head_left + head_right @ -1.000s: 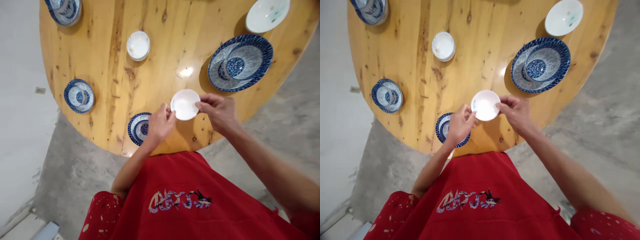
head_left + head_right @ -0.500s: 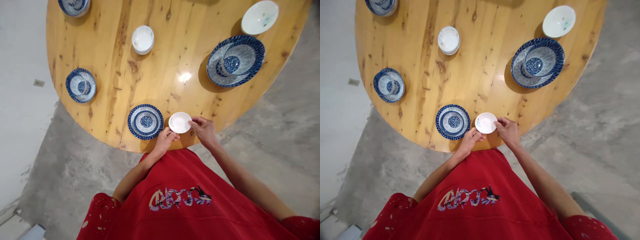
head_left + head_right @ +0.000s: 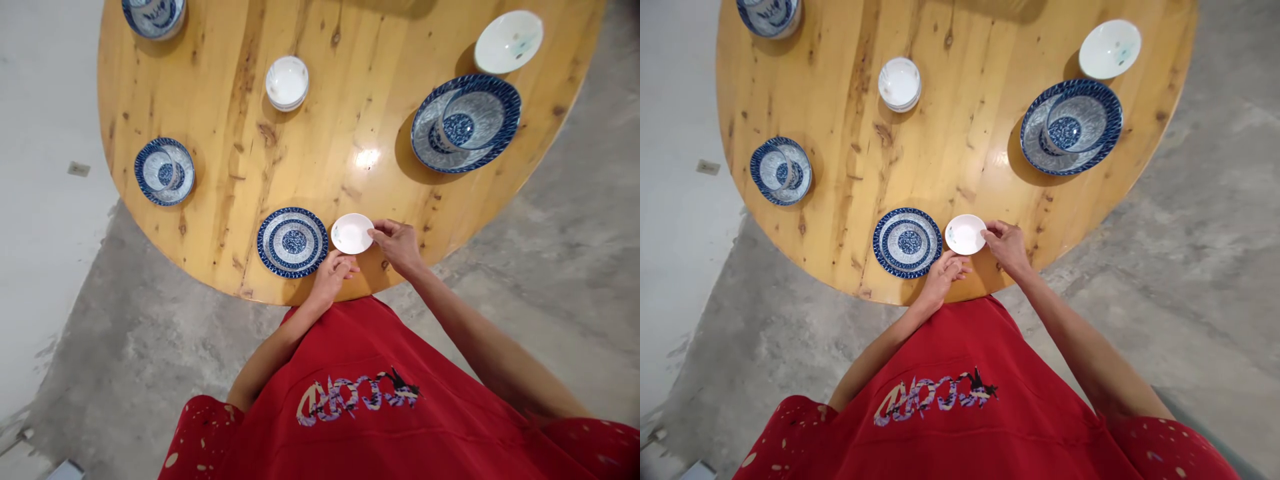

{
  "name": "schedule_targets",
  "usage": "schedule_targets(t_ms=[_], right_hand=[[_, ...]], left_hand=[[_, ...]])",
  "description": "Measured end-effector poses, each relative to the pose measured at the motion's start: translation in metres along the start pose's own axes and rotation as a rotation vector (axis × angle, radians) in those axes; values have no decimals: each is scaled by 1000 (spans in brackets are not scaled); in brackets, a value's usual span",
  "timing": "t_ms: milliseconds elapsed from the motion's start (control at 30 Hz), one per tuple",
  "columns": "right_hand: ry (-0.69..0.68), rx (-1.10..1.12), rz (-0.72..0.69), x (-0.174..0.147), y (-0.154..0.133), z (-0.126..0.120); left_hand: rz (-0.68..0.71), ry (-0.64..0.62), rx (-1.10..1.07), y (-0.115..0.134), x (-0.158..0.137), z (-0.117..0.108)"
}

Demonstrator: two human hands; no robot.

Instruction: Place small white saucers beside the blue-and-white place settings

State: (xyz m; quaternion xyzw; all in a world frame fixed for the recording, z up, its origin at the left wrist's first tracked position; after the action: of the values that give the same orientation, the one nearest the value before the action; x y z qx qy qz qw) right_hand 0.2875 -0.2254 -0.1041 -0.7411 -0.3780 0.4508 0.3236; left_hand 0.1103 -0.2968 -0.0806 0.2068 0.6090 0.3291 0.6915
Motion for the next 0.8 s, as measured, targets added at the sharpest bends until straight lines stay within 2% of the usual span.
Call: schedule_targets(t_ms=[167, 367, 800], right_hand=[[-18, 23, -12, -1, -2, 4], [30, 91, 2, -5, -7, 4], [6, 53, -56, -7, -16, 7]], left_hand=[[2, 6, 10, -1, -2, -4], [26, -8, 45, 1, -1, -5], [9, 4, 58, 2, 3, -8]])
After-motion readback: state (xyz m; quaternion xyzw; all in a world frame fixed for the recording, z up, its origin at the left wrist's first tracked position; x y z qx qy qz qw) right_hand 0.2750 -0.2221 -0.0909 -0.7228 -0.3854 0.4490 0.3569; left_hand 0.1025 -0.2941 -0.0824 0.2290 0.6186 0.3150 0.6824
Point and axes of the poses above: each hand's wrist, its own x-axis towards the middle knuckle, its own z-axis out of the palm, y = z × x, the point moved 7 cm from there along x, towards the middle knuckle, and after that the axes turned 8 degrees about y, right-handed, at the moved point
